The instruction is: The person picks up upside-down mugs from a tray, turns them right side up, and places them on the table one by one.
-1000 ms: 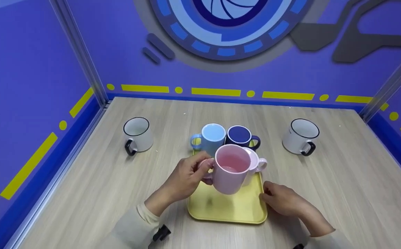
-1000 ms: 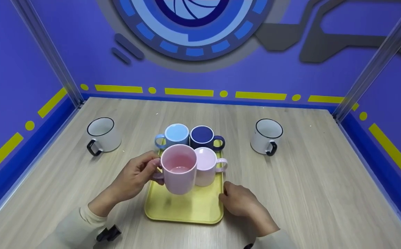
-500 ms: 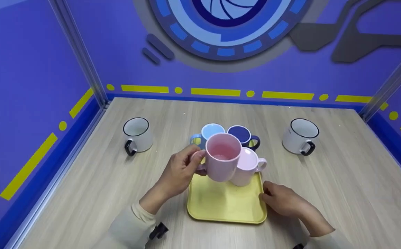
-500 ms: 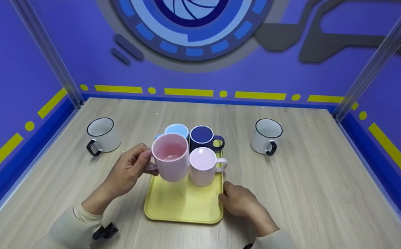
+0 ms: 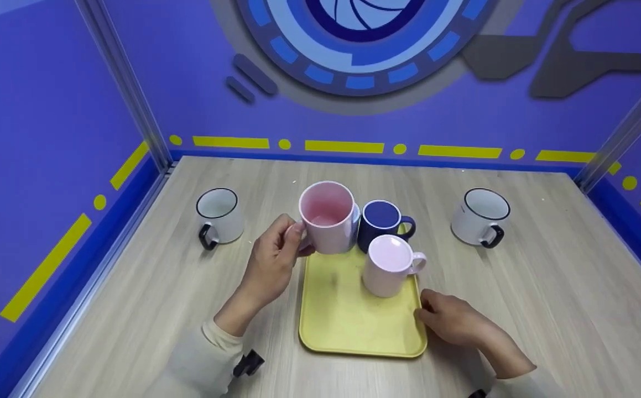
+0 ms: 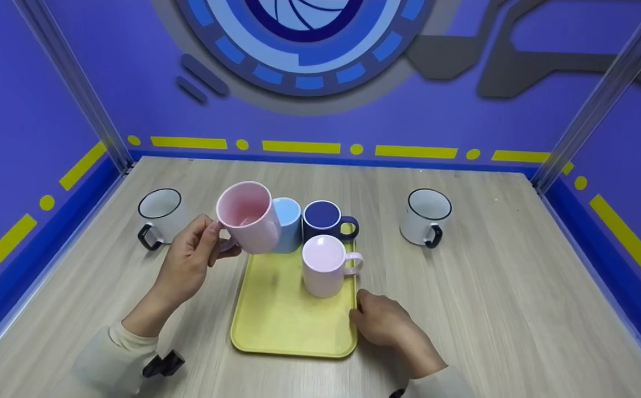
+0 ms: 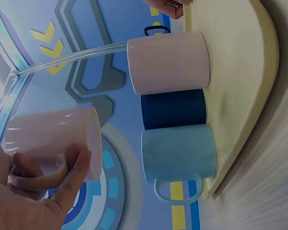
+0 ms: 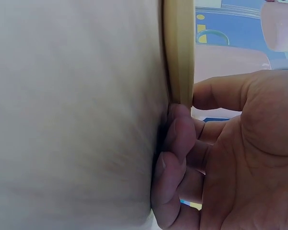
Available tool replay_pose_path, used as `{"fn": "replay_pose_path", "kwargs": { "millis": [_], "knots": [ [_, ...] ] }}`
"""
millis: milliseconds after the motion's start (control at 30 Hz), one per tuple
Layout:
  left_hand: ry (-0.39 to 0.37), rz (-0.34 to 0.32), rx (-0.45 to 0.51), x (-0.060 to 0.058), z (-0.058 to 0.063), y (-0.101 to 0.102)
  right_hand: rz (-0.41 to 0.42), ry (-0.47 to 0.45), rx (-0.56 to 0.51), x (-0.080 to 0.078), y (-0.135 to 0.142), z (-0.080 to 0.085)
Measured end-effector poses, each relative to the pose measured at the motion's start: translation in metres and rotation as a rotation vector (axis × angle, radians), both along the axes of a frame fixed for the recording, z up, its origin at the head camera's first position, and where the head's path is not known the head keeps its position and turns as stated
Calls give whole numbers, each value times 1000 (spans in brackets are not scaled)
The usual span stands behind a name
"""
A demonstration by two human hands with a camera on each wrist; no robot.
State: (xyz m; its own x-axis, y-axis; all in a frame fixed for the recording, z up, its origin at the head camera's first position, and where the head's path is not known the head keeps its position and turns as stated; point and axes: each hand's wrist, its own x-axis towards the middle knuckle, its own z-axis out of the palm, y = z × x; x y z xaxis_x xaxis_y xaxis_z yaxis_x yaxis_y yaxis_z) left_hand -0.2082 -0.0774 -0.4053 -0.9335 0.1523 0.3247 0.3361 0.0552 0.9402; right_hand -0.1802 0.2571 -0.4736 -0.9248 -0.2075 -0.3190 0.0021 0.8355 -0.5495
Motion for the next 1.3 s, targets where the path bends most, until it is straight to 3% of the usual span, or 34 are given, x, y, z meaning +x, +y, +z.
{"fn": "replay_pose_path", "kwargs": {
  "millis": [533, 900, 1300],
  "knots": [
    [32, 223, 52, -14, -2, -13, -6, -7, 7, 1, 1, -2],
    [-55, 329, 56, -28, -12, -22, -10, -8, 7, 1, 1, -1],
    [-201, 393, -48, -41, -37, -26, -15, -10, 7, 1, 2, 0]
  ]
}}
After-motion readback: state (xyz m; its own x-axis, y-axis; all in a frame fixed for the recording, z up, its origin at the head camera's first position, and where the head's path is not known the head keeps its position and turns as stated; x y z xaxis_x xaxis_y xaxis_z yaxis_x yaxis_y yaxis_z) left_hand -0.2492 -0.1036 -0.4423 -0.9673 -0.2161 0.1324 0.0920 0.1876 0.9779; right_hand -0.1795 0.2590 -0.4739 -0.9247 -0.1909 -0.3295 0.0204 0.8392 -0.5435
